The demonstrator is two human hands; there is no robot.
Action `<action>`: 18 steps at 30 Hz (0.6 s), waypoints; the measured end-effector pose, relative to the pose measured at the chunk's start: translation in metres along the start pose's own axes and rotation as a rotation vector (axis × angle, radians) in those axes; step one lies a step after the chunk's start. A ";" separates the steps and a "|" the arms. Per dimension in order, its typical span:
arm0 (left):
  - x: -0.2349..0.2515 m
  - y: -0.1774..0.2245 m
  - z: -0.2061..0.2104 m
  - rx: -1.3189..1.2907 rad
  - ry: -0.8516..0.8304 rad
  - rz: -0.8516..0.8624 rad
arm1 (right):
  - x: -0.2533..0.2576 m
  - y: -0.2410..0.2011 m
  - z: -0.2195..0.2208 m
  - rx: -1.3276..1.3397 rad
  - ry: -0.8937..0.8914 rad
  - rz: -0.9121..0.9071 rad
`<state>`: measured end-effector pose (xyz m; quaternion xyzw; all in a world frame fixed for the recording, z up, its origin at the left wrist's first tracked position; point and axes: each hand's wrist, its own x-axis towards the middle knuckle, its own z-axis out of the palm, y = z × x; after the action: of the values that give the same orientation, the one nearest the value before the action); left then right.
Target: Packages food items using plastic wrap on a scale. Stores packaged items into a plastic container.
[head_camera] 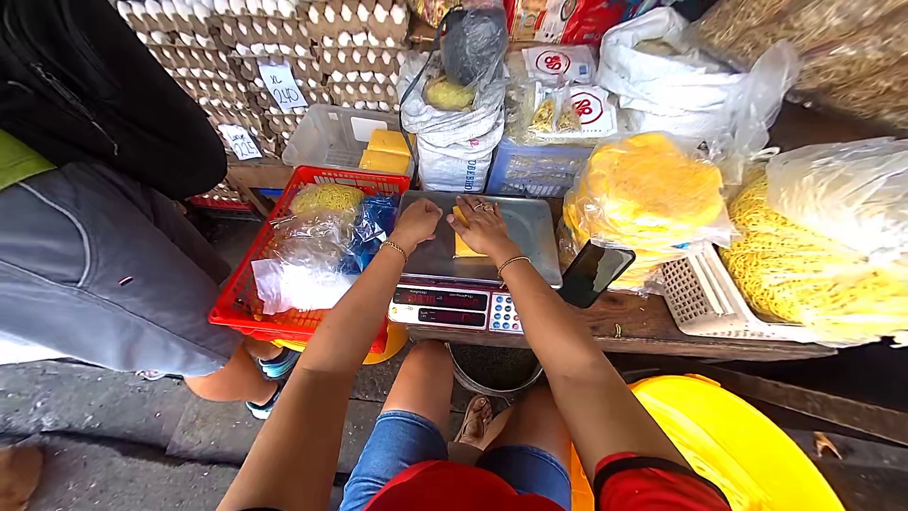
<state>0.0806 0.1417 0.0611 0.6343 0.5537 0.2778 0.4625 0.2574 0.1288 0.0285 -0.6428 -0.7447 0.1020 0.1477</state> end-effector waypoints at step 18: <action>-0.141 -0.054 0.063 -0.963 -0.111 -0.309 | -0.072 0.005 -0.028 0.657 -0.309 0.168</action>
<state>0.0784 -0.0138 0.0094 0.2736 0.4249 0.3956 0.7669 0.2816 0.0577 0.0464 -0.5969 -0.6305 0.4431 0.2231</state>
